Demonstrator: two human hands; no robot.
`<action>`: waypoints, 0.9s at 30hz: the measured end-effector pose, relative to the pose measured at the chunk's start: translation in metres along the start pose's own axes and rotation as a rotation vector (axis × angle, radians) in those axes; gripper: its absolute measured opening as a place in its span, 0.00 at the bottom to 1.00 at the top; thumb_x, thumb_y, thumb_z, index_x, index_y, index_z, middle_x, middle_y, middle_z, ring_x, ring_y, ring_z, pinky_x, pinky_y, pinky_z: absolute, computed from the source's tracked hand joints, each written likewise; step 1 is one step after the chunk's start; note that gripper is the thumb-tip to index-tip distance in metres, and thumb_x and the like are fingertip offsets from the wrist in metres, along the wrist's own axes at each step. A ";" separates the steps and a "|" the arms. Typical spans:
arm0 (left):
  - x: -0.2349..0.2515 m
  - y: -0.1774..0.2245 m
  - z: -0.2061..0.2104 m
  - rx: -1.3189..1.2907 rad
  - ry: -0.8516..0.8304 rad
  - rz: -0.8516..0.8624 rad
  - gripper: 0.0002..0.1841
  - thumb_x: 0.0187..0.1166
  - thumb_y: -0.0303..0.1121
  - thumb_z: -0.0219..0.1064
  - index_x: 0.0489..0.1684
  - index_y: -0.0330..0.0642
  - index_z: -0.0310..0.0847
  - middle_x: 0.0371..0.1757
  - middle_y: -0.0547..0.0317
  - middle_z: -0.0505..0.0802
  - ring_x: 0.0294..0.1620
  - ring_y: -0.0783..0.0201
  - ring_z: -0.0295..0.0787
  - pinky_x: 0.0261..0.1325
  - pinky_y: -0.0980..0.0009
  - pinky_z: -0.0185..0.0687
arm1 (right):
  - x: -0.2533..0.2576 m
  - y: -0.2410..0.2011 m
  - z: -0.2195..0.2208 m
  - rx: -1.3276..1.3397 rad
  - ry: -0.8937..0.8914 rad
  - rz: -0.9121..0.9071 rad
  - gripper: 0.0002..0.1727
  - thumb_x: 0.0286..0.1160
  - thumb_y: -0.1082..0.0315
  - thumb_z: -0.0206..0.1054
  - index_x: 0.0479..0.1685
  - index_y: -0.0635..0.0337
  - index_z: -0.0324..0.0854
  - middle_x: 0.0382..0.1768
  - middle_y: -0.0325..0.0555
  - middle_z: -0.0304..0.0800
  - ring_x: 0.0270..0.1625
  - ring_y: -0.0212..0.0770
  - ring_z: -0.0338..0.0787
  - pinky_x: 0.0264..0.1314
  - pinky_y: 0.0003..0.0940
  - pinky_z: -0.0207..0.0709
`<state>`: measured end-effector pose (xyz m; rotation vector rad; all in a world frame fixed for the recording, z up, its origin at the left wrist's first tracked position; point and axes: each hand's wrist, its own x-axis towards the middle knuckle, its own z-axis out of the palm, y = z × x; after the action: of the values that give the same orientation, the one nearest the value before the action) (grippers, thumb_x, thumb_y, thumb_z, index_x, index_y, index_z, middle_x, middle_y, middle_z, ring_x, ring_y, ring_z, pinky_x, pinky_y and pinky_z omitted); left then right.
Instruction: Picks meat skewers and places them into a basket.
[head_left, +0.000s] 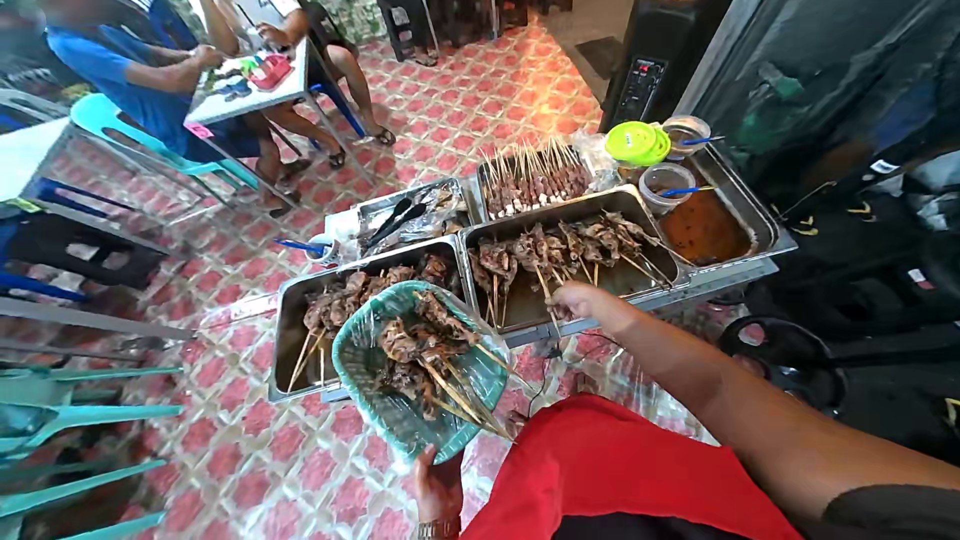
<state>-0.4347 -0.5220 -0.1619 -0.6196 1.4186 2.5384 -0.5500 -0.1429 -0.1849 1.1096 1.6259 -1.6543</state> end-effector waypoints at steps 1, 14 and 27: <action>-0.002 -0.001 0.003 0.006 0.017 0.005 0.19 0.75 0.39 0.54 0.62 0.43 0.68 0.46 0.60 0.94 0.47 0.63 0.95 0.54 0.59 0.92 | -0.001 0.001 -0.003 0.039 -0.008 -0.012 0.09 0.88 0.66 0.61 0.53 0.62 0.79 0.27 0.39 0.82 0.18 0.27 0.72 0.21 0.22 0.69; -0.004 -0.025 0.008 -0.077 0.084 0.004 0.21 0.74 0.40 0.58 0.62 0.40 0.71 0.48 0.50 0.94 0.48 0.54 0.95 0.53 0.52 0.92 | -0.036 -0.033 -0.046 -0.824 0.254 -0.150 0.32 0.88 0.46 0.57 0.65 0.71 0.82 0.63 0.71 0.86 0.66 0.67 0.87 0.69 0.70 0.75; 0.001 -0.012 0.024 -0.012 0.074 -0.047 0.25 0.74 0.38 0.56 0.68 0.35 0.66 0.50 0.50 0.92 0.49 0.59 0.92 0.56 0.58 0.90 | -0.045 0.019 -0.072 -0.019 0.101 -0.373 0.15 0.93 0.67 0.52 0.66 0.65 0.78 0.27 0.35 0.76 0.20 0.26 0.69 0.23 0.21 0.65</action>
<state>-0.4376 -0.4953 -0.1608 -0.7477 1.3953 2.5141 -0.4990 -0.0814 -0.1503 0.9332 2.0052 -1.8294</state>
